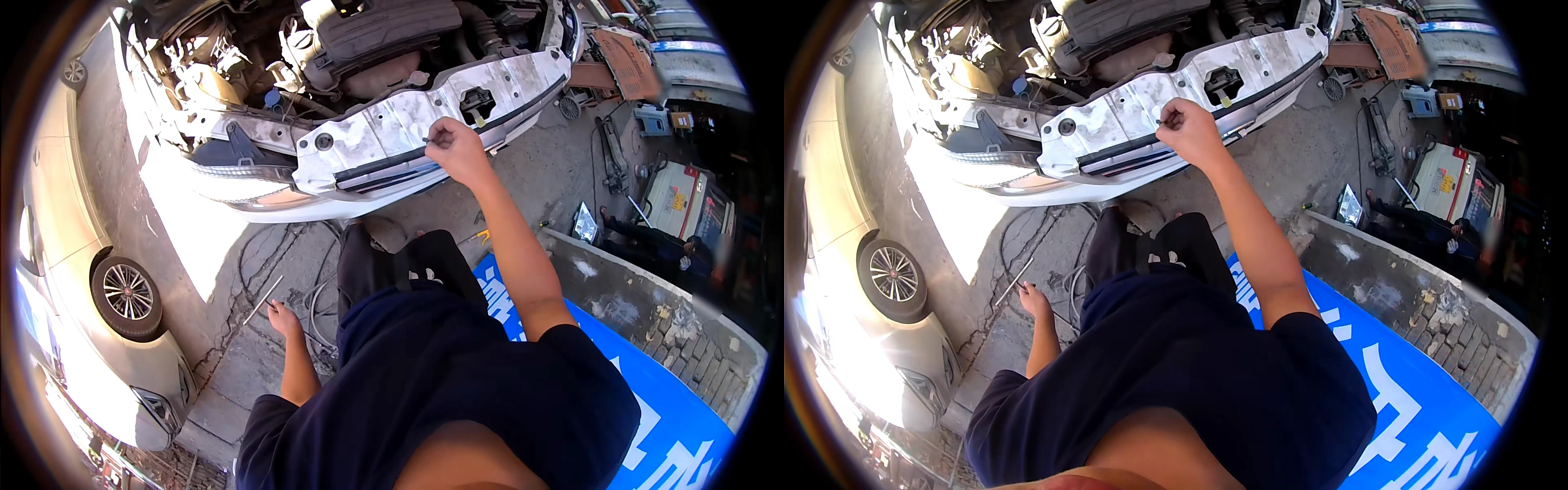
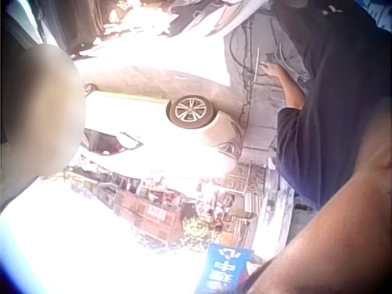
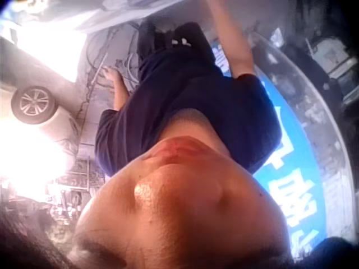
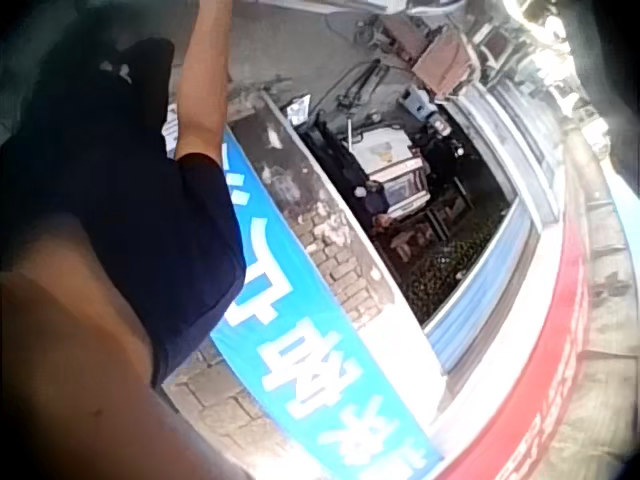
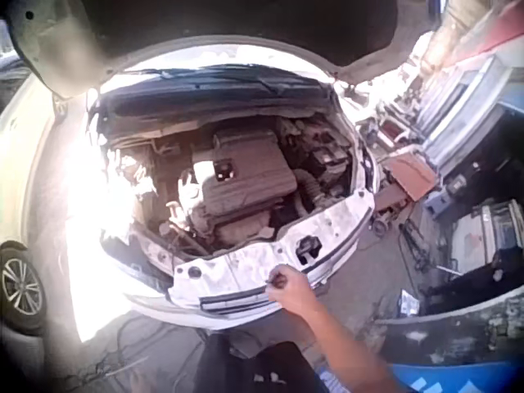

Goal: The person uses a T-handle wrench to tighten bolts on the front bumper and grille area of a white car with the hood open. They systematically move between different fastener locations on the front fascia, adjusting the tool and applying torque to secure the components.

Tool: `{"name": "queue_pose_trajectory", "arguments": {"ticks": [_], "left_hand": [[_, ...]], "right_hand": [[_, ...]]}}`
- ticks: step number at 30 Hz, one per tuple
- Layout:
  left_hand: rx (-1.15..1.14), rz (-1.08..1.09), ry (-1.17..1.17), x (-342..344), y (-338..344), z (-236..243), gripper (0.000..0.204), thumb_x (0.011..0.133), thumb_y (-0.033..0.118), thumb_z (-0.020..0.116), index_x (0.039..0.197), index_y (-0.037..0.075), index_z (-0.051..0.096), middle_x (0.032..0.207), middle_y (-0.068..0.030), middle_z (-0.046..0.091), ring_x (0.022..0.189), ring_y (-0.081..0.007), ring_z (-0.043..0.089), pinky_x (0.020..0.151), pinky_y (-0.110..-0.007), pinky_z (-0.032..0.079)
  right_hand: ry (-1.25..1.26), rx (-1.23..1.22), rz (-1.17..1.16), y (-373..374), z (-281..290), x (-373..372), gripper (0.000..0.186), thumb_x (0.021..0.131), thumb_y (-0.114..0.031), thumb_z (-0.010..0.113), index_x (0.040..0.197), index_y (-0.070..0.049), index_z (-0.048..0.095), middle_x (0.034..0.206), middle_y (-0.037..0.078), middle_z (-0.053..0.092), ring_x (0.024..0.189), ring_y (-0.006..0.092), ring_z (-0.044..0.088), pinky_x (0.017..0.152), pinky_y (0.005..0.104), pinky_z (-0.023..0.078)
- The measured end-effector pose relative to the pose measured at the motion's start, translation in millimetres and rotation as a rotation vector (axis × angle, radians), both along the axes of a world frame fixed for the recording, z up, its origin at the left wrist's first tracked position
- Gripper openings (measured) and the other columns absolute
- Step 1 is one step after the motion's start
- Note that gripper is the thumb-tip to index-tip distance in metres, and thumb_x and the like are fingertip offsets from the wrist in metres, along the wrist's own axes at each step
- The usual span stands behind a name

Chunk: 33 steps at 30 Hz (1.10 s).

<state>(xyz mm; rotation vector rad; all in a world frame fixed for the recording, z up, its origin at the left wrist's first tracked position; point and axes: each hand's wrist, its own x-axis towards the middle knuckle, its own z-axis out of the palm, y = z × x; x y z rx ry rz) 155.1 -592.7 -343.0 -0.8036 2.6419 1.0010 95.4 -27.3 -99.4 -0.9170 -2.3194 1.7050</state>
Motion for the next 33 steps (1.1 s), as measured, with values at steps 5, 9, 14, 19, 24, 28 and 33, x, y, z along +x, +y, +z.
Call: {"name": "queue_pose_trajectory", "arguments": {"ticks": [5,9,14,19,24,28,33], "left_hand": [[0.038,0.261,-0.034,42.5,11.6,19.1,0.037,0.101,0.031,0.053,0.093,-0.004,0.061,0.087,-0.0154,0.066,0.080,-0.0282,0.060,0.076,-0.041,0.046],[-0.056,0.455,-0.184,89.8,4.2,27.4,0.038,0.100,0.031,0.052,0.099,-0.006,0.062,0.097,-0.0203,0.068,0.086,-0.0335,0.061,0.082,-0.044,0.046],[-0.120,0.579,-0.219,109.7,2.4,28.1,0.040,0.100,0.031,0.053,0.100,-0.007,0.062,0.097,-0.0214,0.068,0.087,-0.0350,0.062,0.082,-0.045,0.046],[-0.001,0.442,-0.154,93.6,0.5,18.8,0.041,0.100,0.032,0.052,0.098,-0.007,0.064,0.095,-0.0225,0.069,0.084,-0.0347,0.061,0.081,-0.045,0.046],[0.011,0.237,-0.131,50.6,12.2,15.4,0.047,0.101,0.035,0.050,0.102,-0.010,0.066,0.099,-0.0268,0.067,0.089,-0.0362,0.061,0.084,-0.046,0.047],[-0.082,0.242,-0.324,9.9,26.2,14.8,0.047,0.099,0.039,0.052,0.109,-0.005,0.068,0.103,-0.0232,0.069,0.091,-0.0352,0.064,0.083,-0.046,0.049],[-0.098,0.155,-0.301,-4.9,13.0,-0.2,0.046,0.099,0.038,0.053,0.109,-0.005,0.068,0.102,-0.0230,0.070,0.089,-0.0346,0.064,0.082,-0.045,0.049]], "right_hand": [[-0.039,0.432,0.402,21.9,-54.6,-93.7,0.019,0.070,-0.007,0.074,0.085,0.000,0.065,0.086,0.013,0.067,0.081,0.0274,0.066,0.075,0.0371,0.053],[-0.085,0.540,0.516,24.3,-79.3,-109.1,0.019,0.069,-0.008,0.074,0.084,-0.001,0.066,0.087,0.015,0.067,0.085,0.0318,0.065,0.078,0.0394,0.052],[-0.153,0.620,0.600,19.5,-83.8,-115.4,0.018,0.068,-0.009,0.074,0.084,-0.003,0.068,0.086,0.017,0.068,0.086,0.0353,0.066,0.079,0.0421,0.053],[-0.415,0.809,0.750,12.3,-87.5,-138.0,0.016,0.071,-0.007,0.072,0.086,-0.002,0.072,0.091,0.021,0.070,0.092,0.0380,0.068,0.081,0.0446,0.056],[-0.483,0.856,0.604,-7.4,-99.9,-139.0,0.015,0.075,-0.005,0.066,0.087,-0.002,0.074,0.089,0.022,0.071,0.091,0.0402,0.069,0.079,0.0476,0.057],[-0.612,0.815,0.504,-18.1,-105.3,-149.5,0.017,0.067,-0.005,0.072,0.083,-0.004,0.077,0.087,0.017,0.073,0.087,0.0337,0.072,0.066,0.0436,0.060],[-0.589,0.663,0.191,-23.4,-127.7,-161.0,0.016,0.066,-0.006,0.074,0.082,-0.006,0.078,0.088,0.015,0.073,0.086,0.0315,0.072,0.066,0.0397,0.060]]}}
